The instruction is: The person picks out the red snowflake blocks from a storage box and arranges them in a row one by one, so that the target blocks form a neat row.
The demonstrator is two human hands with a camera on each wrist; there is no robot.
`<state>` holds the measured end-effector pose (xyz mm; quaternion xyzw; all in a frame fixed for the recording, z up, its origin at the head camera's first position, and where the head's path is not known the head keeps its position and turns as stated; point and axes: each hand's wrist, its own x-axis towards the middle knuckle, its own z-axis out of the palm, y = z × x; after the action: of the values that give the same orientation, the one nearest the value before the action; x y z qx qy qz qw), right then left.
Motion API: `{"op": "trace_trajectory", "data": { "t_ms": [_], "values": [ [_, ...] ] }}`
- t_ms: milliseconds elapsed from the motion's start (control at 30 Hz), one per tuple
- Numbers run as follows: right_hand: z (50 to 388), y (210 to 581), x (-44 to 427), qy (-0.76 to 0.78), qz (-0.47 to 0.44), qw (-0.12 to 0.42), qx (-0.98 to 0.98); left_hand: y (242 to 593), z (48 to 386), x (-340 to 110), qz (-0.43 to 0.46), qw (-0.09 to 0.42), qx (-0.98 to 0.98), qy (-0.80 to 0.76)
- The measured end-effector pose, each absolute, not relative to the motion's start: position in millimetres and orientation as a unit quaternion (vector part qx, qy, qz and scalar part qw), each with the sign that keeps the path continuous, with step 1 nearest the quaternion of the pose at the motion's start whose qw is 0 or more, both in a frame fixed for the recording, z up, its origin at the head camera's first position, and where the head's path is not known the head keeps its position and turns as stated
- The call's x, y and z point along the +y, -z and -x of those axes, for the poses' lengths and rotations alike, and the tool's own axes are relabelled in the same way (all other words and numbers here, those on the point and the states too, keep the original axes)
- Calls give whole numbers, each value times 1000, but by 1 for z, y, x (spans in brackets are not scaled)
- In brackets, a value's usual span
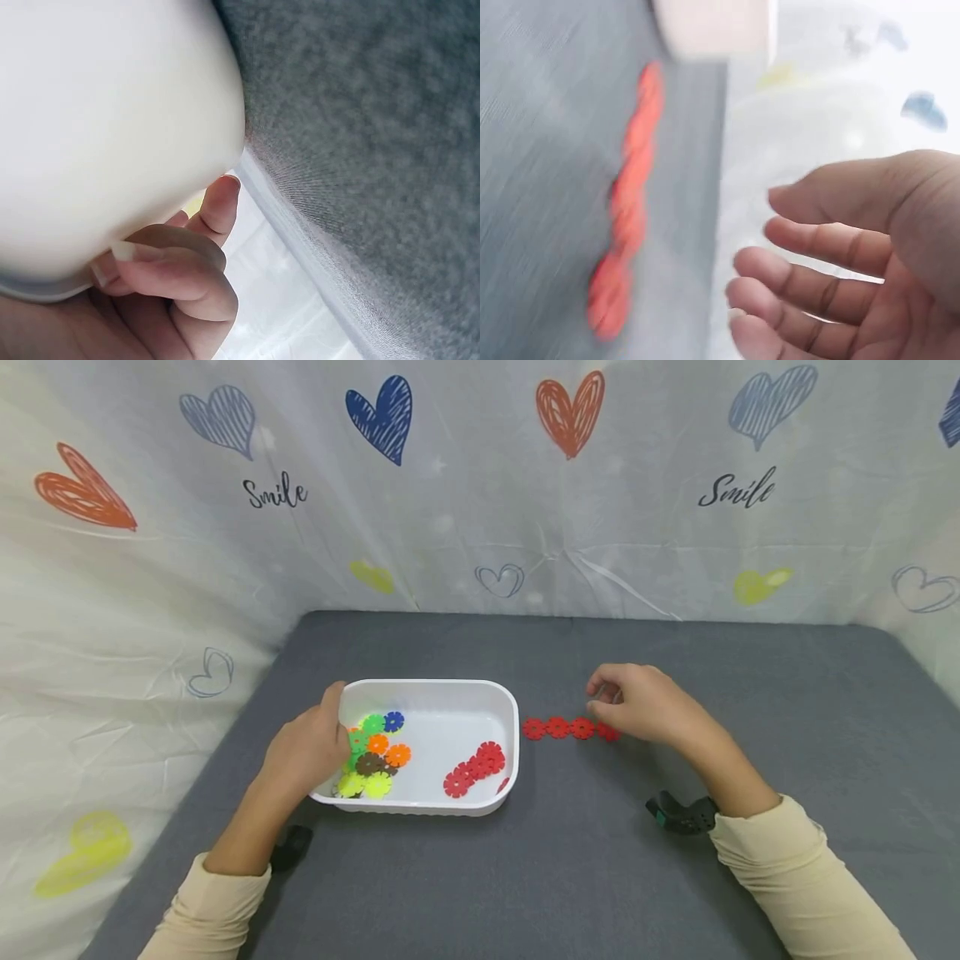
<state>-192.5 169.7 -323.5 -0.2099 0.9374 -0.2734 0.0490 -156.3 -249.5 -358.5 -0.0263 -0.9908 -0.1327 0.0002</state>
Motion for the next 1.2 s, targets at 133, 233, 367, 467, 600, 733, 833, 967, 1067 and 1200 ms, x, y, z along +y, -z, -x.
{"op": "trace_trajectory", "data": {
  "t_ms": [133,233,367,467,600,733,833,967,1067,1200],
  "values": [
    [186,311,134,270,289,-14,918,359,156,-249,25,0,-991,133],
    [181,308,102,247,368,-53,895,359,156,-249,25,0,-991,133],
    [173,311,57,188,432,-8,882,359,156,-251,23,1,-991,134],
    [171,320,30,130,457,58,878,359,155,-251,20,1,-991,135],
    [172,336,10,76,487,112,863,359,154,-251,20,0,-990,138],
    [172,345,2,57,499,125,856,360,154,-250,26,3,-990,140],
    [172,344,1,38,490,124,862,360,156,-251,30,6,-990,138],
    [175,340,6,7,464,132,876,360,157,-252,31,8,-991,131],
    [179,338,12,-26,426,111,898,360,157,-251,28,7,-991,131],
    [184,342,16,-60,397,64,913,360,157,-249,25,4,-991,135]
  ]
}}
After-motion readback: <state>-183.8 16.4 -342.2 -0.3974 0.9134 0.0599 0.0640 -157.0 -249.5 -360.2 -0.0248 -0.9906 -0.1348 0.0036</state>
